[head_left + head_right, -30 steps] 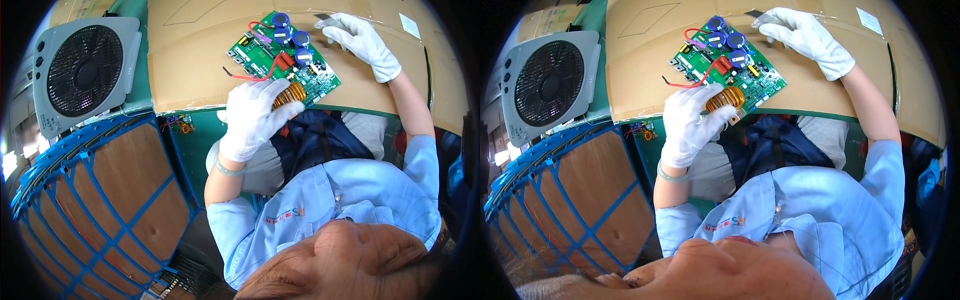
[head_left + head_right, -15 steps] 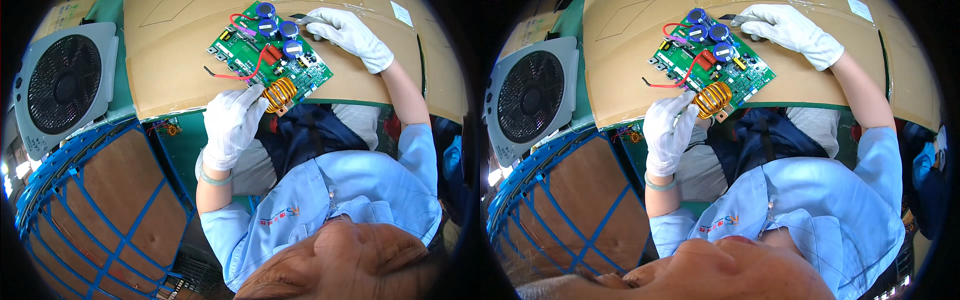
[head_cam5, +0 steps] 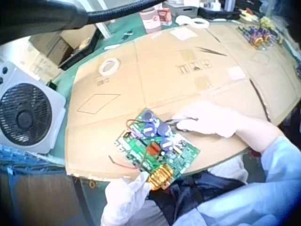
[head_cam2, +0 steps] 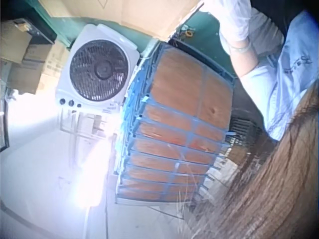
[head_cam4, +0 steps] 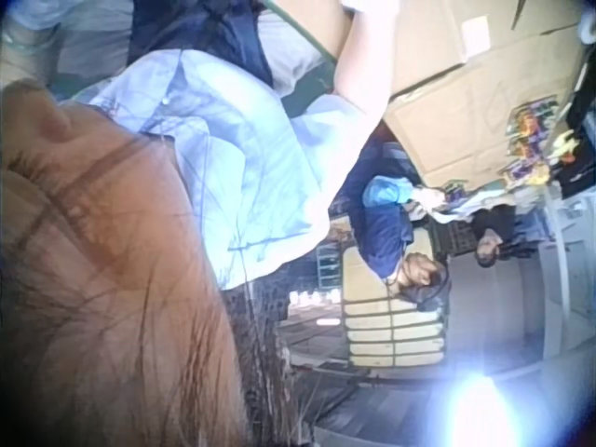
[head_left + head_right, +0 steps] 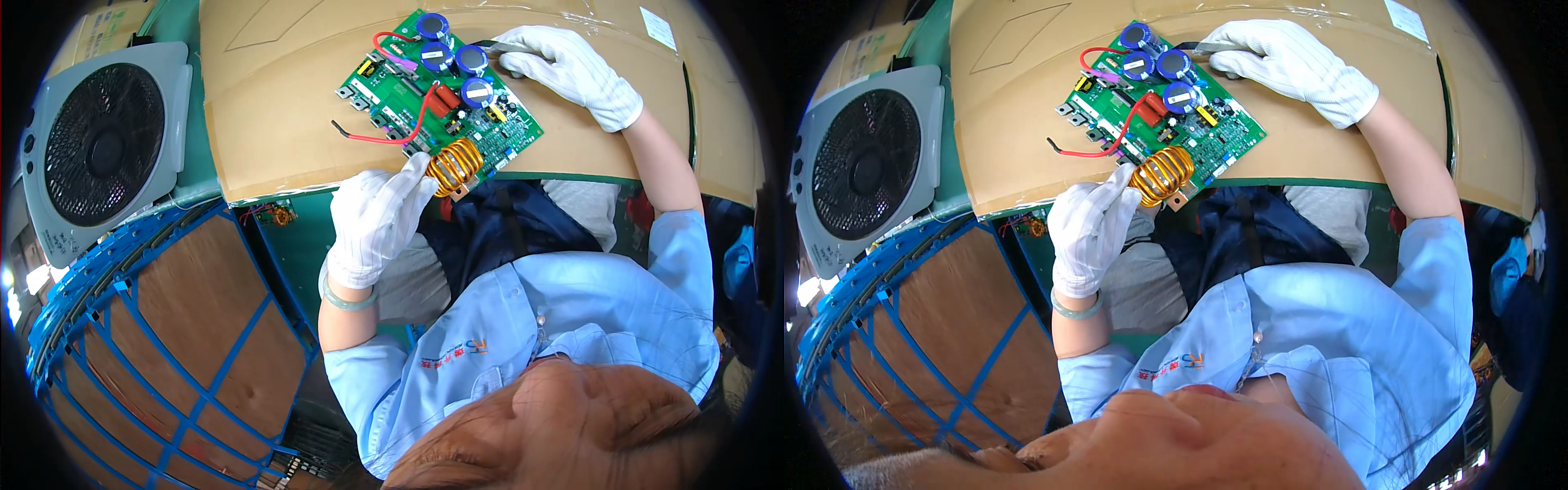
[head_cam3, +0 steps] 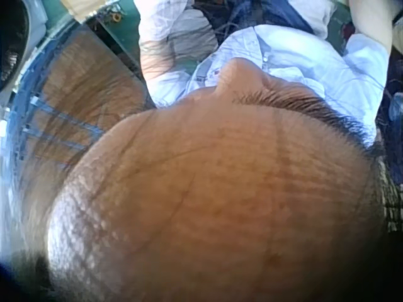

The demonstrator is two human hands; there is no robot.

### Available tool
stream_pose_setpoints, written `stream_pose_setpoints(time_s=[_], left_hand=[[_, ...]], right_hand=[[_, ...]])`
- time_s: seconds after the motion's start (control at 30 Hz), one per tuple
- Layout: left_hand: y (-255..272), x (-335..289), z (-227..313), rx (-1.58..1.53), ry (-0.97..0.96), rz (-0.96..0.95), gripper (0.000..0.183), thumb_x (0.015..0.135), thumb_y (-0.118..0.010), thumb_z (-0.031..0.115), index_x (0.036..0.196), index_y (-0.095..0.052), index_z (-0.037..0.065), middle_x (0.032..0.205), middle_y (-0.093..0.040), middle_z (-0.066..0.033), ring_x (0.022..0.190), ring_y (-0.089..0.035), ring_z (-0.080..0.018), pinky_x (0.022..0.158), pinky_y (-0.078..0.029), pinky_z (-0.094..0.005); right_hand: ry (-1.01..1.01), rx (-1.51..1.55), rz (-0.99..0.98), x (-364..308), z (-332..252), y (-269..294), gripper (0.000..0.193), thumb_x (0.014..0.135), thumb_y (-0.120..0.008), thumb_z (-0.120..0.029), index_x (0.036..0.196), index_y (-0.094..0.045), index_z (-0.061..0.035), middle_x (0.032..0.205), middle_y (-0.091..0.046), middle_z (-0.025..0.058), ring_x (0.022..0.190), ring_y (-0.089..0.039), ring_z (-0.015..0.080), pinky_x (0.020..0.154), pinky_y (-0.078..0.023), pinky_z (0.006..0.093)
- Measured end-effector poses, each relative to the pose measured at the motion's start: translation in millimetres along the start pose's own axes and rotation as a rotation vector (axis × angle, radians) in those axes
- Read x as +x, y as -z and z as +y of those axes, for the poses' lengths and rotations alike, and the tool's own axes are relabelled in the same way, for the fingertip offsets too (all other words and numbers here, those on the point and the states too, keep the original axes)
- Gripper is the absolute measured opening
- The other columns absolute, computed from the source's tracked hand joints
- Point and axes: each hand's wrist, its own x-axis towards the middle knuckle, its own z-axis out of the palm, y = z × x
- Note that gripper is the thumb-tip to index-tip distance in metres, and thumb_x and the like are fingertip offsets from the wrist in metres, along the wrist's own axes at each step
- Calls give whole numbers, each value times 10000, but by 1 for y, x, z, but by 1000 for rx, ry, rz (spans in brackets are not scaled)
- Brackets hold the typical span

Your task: The person repeatedly picks up green circuit boards from a blue rack, holds them up to inspect both sides, and places them back. The person wears white gloves and a light blue shirt.

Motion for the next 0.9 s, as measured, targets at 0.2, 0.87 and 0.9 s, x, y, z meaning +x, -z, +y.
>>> stream_pose_setpoints(time_s=[0.2,0.87,0.9], left_hand=[[13,1,3,3,-43,-17,265,726,-760,-13,962,-650,43,851,-718,-75,588,-607,-191,556,-465,-284],[27,4,1,20,70,-35,126,761,-734,69,882,-704,55,814,-701,-67,619,-622,-226,576,-479,-328],[25,5,1,11,92,-47,130,774,-729,80,899,-708,55,821,-703,-70,633,-629,-228,586,-486,-329]], right_hand=[[-57,60,-38,2,-7,4,316,939,-565,-281,1155,-629,-60,981,-680,113,853,-637,243,798,-499,331],[-95,185,-46,4,-10,0,283,961,-577,-202,1161,-634,-10,972,-664,59,838,-595,111,810,-500,269],[-86,209,-38,4,-9,-1,284,961,-576,-201,1162,-633,-8,974,-664,59,839,-595,112,811,-500,269]])
